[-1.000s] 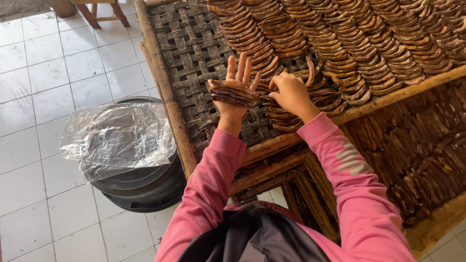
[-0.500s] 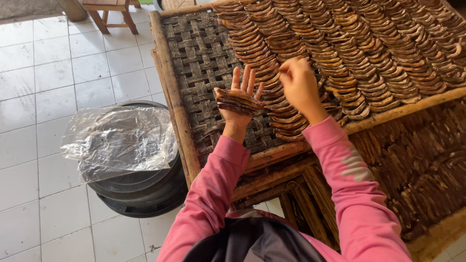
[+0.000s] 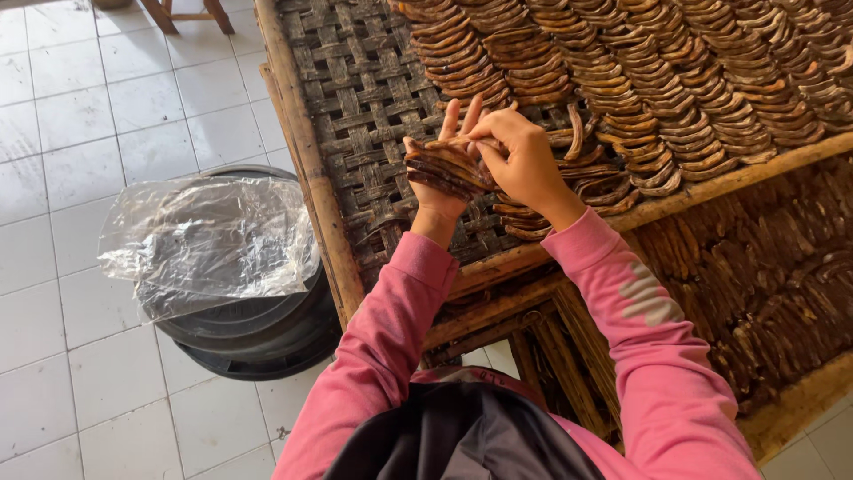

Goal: The person stacks slices of dried fruit by hand into a pile and then places the stack into a plastic bag.

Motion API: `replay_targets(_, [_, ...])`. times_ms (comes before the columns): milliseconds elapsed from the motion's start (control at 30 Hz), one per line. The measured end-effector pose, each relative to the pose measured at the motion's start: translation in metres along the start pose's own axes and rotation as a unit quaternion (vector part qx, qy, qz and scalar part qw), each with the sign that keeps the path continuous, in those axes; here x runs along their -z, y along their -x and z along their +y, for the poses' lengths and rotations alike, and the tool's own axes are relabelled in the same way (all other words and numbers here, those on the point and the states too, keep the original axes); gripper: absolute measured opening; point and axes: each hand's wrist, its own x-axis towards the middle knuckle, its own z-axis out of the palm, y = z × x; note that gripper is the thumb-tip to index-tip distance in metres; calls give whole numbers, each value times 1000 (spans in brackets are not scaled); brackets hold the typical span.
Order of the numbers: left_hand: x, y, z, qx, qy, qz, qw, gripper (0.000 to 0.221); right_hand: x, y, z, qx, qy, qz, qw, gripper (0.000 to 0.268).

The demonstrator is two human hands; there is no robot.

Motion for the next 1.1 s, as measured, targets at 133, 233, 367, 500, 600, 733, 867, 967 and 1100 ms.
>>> replay_targets(133, [-2, -4, 1, -37, -17, 83, 996, 95, -1, 5, -7, 24, 5, -34, 999, 16])
replay_targets(233, [0, -4, 1, -28, 1, 35, 999, 97, -9, 4, -5, 19, -1, 10, 1000, 16])
replay_targets(367, [3, -2, -1, -8, -54, 47, 997, 94, -16, -1, 0, -2, -20, 24, 1000, 16])
replay_targets(500, [3, -4, 2, -32, -24, 31, 999, 95, -12, 1, -3, 34, -16, -37, 999, 18])
replay_targets(600, [1, -3, 3, -33, -3, 27, 999, 94, -6, 2, -8, 42, -14, -63, 997, 20])
replay_targets(733, [2, -2, 9, -18, -5, 2, 1000, 93, 15, 12, -9, 27, -10, -14, 999, 15])
replay_targets(867, [9, -1, 12, -30, -20, -6, 999, 90, 53, 50, -2, -59, 39, -17, 997, 15])
replay_targets(967, [4, -3, 10, -35, -13, 50, 998, 89, 57, 74, -3, -100, 76, -102, 987, 17])
replay_targets(1100, [-5, -4, 7, -20, -16, 69, 997, 89, 30, 101, -6, -110, 160, -169, 966, 27])
